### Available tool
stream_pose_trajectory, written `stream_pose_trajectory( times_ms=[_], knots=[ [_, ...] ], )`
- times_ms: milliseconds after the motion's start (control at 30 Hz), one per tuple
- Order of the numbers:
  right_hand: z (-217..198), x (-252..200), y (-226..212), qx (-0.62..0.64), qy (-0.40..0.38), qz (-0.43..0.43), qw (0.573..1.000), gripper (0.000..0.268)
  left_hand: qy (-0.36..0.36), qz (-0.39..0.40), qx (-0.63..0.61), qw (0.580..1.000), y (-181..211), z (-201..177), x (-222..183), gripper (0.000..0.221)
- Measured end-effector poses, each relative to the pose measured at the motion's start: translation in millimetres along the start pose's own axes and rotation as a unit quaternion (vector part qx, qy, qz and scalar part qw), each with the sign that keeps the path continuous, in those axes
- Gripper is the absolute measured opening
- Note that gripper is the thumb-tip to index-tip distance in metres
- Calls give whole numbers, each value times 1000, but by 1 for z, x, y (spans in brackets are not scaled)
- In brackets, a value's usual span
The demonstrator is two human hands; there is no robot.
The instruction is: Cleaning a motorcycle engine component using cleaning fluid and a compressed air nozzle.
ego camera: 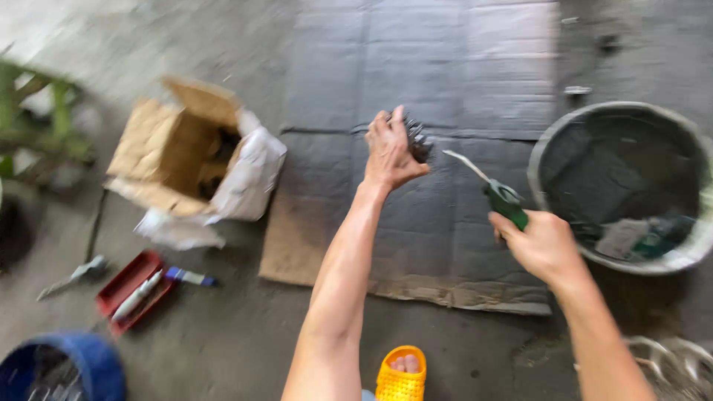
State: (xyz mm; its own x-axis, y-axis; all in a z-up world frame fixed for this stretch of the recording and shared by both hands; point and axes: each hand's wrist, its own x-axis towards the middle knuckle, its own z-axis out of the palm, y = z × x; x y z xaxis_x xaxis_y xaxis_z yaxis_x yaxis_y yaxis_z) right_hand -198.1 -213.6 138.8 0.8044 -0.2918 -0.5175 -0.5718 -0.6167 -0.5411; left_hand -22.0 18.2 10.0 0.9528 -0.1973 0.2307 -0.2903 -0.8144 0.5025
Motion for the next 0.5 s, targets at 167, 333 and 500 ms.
stream_pose_trajectory(
  times_ms=[167, 333, 500],
  knots=[
    [11, -18, -23, 92, -90, 62, 990, 34, 138, 6, -43, 990, -55, -109, -7, 95],
    [21, -9, -9, -65, -136, 138, 979, 36, 181, -72, -142, 971, -125, -256, -17, 64],
    [12, -6, 5, -200, -194, 47, 959, 11, 223, 86, 93, 967, -234, -317, -31, 70]
  ],
)
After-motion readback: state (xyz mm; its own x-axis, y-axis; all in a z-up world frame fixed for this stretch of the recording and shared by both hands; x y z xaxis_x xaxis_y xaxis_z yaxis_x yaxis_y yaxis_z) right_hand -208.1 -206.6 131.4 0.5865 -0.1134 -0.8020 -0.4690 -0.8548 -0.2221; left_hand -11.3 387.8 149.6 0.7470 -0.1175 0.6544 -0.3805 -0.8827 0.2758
